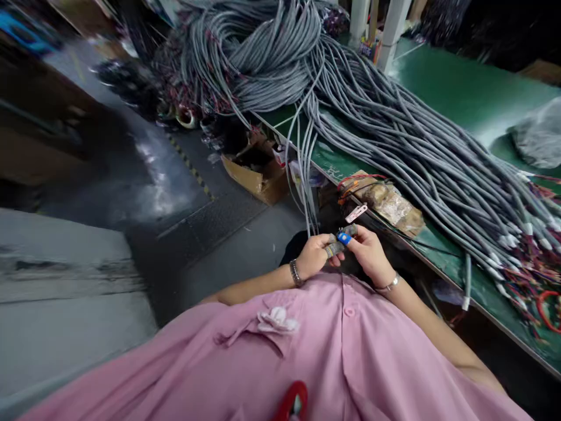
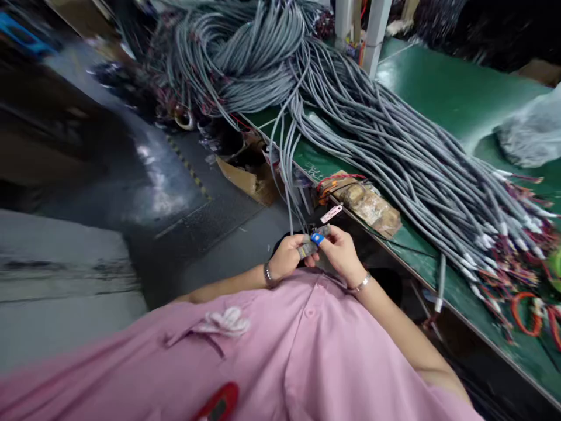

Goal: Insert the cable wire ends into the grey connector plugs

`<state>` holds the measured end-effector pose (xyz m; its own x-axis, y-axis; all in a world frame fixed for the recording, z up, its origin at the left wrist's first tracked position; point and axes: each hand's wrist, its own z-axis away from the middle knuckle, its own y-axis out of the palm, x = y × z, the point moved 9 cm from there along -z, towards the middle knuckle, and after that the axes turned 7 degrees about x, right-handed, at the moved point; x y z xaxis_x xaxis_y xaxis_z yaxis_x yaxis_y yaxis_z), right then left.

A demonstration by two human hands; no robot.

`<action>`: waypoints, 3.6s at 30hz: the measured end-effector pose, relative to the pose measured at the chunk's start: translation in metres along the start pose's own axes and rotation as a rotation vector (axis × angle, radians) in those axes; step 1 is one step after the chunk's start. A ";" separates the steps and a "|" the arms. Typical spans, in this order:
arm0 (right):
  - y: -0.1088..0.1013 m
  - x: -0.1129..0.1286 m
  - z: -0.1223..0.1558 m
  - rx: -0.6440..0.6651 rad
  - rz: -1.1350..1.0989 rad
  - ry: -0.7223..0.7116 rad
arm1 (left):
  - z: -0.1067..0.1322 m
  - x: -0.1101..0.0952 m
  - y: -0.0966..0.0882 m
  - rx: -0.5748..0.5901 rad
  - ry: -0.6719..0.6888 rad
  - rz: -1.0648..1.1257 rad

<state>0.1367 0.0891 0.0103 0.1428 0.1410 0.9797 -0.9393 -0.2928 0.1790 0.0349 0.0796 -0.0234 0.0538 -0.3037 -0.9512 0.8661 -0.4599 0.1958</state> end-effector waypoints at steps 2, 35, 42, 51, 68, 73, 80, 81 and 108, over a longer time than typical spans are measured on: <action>-0.003 -0.002 0.003 -0.057 0.011 0.012 | 0.000 0.002 -0.001 -0.011 -0.004 0.009; -0.013 -0.017 0.009 -0.059 -0.039 0.029 | 0.004 0.005 -0.008 -0.081 0.067 0.074; -0.018 -0.016 0.013 -0.113 0.003 0.008 | 0.002 0.006 -0.010 -0.115 0.063 0.078; -0.016 -0.013 0.016 -0.105 -0.006 0.009 | 0.002 0.007 -0.013 -0.166 0.059 0.116; -0.011 -0.009 0.010 -0.058 -0.026 0.036 | 0.001 0.002 -0.009 -0.122 0.033 0.134; -0.012 -0.013 0.011 -0.115 -0.063 0.019 | 0.001 0.004 -0.008 -0.131 0.011 0.131; -0.014 -0.021 0.015 -0.169 -0.120 0.057 | 0.001 0.004 -0.011 -0.150 0.009 0.132; -0.014 -0.023 0.015 -0.164 -0.132 0.069 | 0.001 0.004 -0.011 -0.147 0.004 0.134; -0.038 -0.035 -0.034 -0.170 -0.506 0.124 | -0.042 -0.005 0.002 0.214 -0.136 0.379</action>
<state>0.1565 0.1276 -0.0343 0.5619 0.3384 0.7548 -0.8014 -0.0036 0.5982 0.0575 0.1156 -0.0286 0.2689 -0.5837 -0.7661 0.6752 -0.4530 0.5822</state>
